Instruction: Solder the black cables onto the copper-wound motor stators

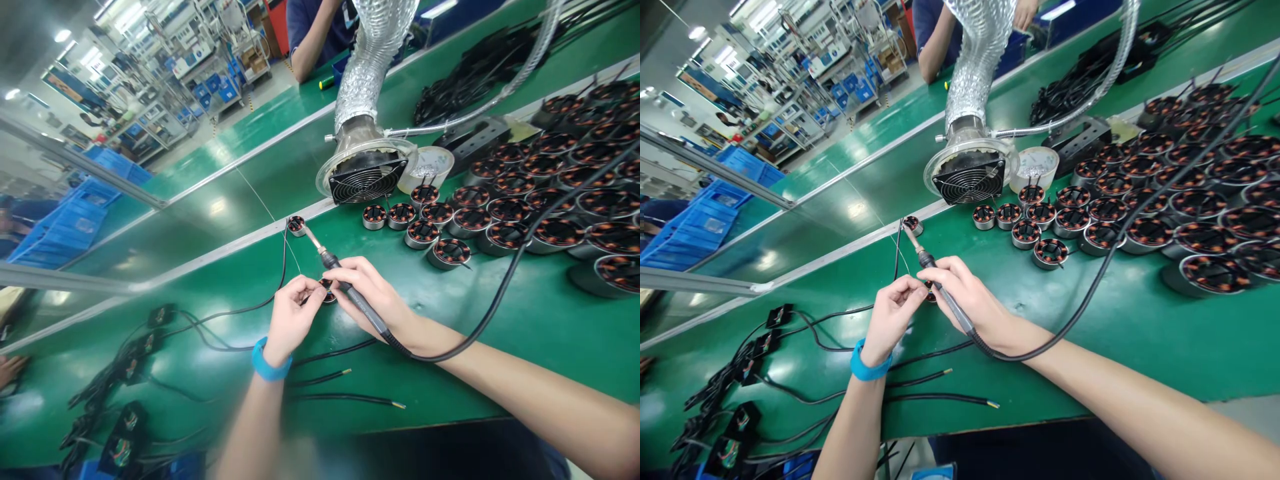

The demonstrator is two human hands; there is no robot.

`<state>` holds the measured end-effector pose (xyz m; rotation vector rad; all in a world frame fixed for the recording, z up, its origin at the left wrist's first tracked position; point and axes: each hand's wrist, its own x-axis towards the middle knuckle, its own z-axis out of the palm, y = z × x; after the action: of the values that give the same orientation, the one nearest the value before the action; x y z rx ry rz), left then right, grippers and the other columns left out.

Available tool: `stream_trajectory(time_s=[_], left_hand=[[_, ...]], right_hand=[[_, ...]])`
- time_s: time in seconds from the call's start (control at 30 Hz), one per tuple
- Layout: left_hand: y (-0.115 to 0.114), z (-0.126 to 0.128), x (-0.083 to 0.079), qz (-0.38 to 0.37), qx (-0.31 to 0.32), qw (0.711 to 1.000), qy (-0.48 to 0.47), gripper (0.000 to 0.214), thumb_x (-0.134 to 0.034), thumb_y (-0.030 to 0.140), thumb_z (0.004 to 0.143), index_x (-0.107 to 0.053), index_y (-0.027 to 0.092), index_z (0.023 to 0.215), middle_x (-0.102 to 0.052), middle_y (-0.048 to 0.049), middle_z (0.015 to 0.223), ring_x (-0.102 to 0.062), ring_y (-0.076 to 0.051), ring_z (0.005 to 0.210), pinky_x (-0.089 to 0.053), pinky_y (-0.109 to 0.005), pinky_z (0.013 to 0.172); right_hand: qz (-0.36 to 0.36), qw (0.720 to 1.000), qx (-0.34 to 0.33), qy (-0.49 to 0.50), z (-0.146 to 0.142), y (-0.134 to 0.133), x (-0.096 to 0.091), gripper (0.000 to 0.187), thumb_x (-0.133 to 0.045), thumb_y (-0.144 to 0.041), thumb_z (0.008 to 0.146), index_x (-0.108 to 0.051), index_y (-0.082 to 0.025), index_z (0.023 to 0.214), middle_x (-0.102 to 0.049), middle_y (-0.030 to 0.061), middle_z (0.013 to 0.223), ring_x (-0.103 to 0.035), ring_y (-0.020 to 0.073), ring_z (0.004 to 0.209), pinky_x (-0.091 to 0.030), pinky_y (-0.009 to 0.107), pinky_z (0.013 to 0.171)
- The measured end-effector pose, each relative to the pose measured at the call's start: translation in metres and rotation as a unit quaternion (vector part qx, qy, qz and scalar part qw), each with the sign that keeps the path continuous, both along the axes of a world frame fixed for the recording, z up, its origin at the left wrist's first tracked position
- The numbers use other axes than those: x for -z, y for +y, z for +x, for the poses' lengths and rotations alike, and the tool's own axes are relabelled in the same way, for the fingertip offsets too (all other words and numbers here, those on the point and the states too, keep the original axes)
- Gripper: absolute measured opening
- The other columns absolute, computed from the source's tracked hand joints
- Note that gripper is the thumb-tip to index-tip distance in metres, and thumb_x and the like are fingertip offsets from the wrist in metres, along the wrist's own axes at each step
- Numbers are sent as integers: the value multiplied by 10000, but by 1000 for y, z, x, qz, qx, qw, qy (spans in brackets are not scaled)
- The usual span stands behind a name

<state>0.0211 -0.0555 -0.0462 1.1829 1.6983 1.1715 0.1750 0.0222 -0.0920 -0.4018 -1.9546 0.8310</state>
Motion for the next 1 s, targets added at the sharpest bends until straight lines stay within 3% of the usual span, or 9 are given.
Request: stream_trajectory(time_s=[0.17,0.37,0.47,0.6,1.0], left_hand=[[2,5,4,-8,-36,998,-55,214,-695,323,827,-625,158,709,-580,9,670,-488,-103,612,-397,-229,621],[2,4,7,-8,-64,996,-60,207,-702,332,810,-637,157,717,-578,9,655,-472,-97,588,-391,-230,603],[2,5,8,-9,-66,996,-55,208,-710,336,800,-647,154,721,-586,4,660,-476,-100,590,-391,-233,602],[2,7,7,-14,-66,996,-56,226,-699,340,813,-636,148,711,-563,10,637,-461,-96,589,-387,-231,607],[3,7,9,-14,-74,996,-57,215,-679,318,832,-622,151,708,-533,23,622,-423,-83,569,-368,-220,587]], right_hand=[[27,1000,-5,-6,2,1,4,424,-501,-118,970,-513,-279,1363,-576,85,1156,-651,180,1009,-586,297,861],[10,992,117,55,13,5,-21,227,-599,-140,931,-631,-235,1135,-709,47,983,-702,177,876,-590,303,827],[-7,985,154,76,23,5,-28,106,-587,-154,914,-652,-227,956,-719,17,818,-697,162,685,-582,279,668],[4,986,118,118,29,3,-29,130,-555,-128,874,-644,-221,856,-686,-8,687,-627,134,520,-511,256,503],[19,987,78,139,27,2,-29,134,-564,-100,834,-649,-203,848,-678,-13,671,-622,114,529,-512,232,529]])
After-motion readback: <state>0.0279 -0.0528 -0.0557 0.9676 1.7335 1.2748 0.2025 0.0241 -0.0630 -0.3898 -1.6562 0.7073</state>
